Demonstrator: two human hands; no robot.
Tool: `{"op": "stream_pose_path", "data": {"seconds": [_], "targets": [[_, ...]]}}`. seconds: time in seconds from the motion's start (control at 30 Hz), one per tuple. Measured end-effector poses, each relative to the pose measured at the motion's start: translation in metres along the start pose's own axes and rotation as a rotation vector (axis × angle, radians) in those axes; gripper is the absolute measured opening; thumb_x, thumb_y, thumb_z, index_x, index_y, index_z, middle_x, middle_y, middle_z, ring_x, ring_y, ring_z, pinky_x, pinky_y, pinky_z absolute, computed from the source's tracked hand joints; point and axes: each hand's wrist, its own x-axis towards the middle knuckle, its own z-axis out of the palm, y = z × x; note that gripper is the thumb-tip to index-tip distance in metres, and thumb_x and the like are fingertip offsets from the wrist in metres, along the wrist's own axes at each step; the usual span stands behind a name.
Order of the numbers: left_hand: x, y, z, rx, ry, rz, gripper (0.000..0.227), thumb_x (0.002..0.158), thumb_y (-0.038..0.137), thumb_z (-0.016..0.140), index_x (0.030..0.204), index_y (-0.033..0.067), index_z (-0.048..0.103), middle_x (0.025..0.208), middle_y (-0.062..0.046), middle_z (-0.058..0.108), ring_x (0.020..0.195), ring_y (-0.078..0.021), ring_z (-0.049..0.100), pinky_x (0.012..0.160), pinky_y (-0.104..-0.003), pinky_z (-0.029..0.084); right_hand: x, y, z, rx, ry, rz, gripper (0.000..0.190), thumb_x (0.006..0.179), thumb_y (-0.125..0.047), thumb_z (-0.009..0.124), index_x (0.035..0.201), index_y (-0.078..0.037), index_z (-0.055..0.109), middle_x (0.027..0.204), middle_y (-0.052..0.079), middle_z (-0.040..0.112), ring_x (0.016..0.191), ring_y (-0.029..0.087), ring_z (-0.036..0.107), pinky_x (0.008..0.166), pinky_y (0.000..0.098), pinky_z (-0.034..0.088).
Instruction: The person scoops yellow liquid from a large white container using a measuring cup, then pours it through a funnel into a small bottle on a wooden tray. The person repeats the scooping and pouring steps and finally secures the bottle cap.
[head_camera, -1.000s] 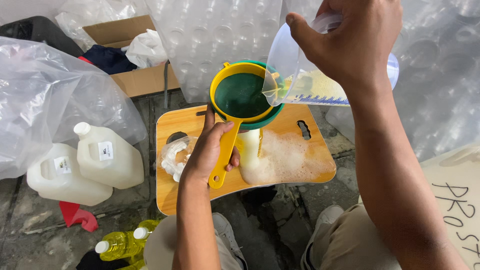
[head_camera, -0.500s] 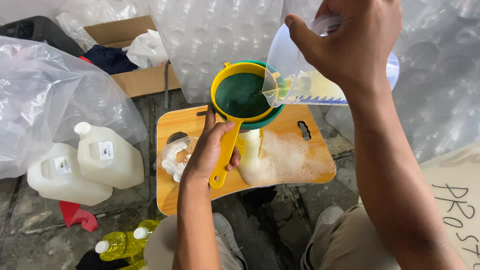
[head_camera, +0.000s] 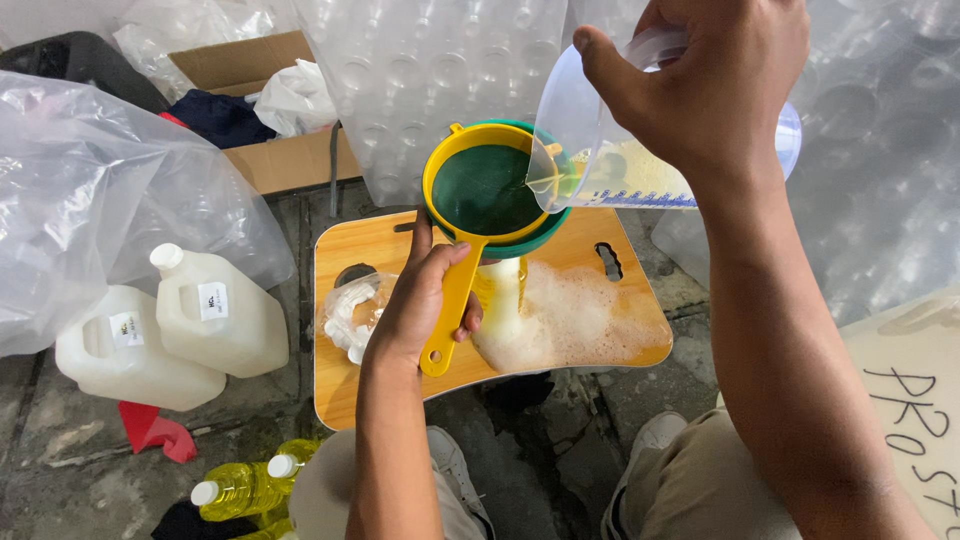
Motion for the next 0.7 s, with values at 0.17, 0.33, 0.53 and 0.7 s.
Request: {"op": "stream_pose_path", "data": {"seconds": [0.17,0.33,0.53,0.7], "targets": [[-0.0048,0.003,-0.0006,0.027,-0.022,0.005,0.074,0.089,0.027,0.044,0.159,0.0417,0.025,0.118,-0.022,0.063,0.042,-0.0223,0.053,0.036,-0.029,0.034,-0.0005,-0.0007,-0.0022,0.035,-0.001,-0.001,0.05,0.097,-0.046,0.107,0.074,-0.02,0.07,0.067,-0.007,0.061,0.067,0.019,0.061,0.06,0.0381,0.039],[-0.0033,0.0016,-0.0003,0.023,-0.008,0.004,0.073,0.089,0.027,0.044,0.159,0.0412,0.027,0.114,-0.019,0.062,0.042,-0.0223,0.053,0.036,-0.029,0.033,0.0006,0.0001,-0.0022,0.056,0.005,-0.01,0.051,0.098,-0.044,0.108,0.073,-0.018,0.071,0.064,-0.006,0.06,0.064,0.019,0.06,0.059,0.0373,0.038],[-0.004,0.0028,0.0002,0.023,0.001,0.004,0.071,0.089,0.027,0.046,0.157,0.0391,0.029,0.115,-0.019,0.062,0.041,-0.0231,0.053,0.035,-0.03,0.033,0.0014,-0.0019,-0.0021,0.033,0.011,-0.006,0.05,0.098,-0.047,0.107,0.074,-0.021,0.072,0.064,-0.007,0.06,0.065,0.019,0.061,0.058,0.0379,0.037],[-0.0042,0.003,-0.0004,0.03,-0.008,0.015,0.071,0.089,0.026,0.045,0.157,0.0387,0.028,0.117,-0.021,0.064,0.041,-0.0227,0.053,0.034,-0.029,0.033,0.0017,-0.0031,-0.003,0.029,-0.002,-0.002,0.049,0.097,-0.047,0.105,0.074,-0.02,0.07,0.064,-0.008,0.061,0.065,0.018,0.062,0.058,0.0373,0.037]]}}
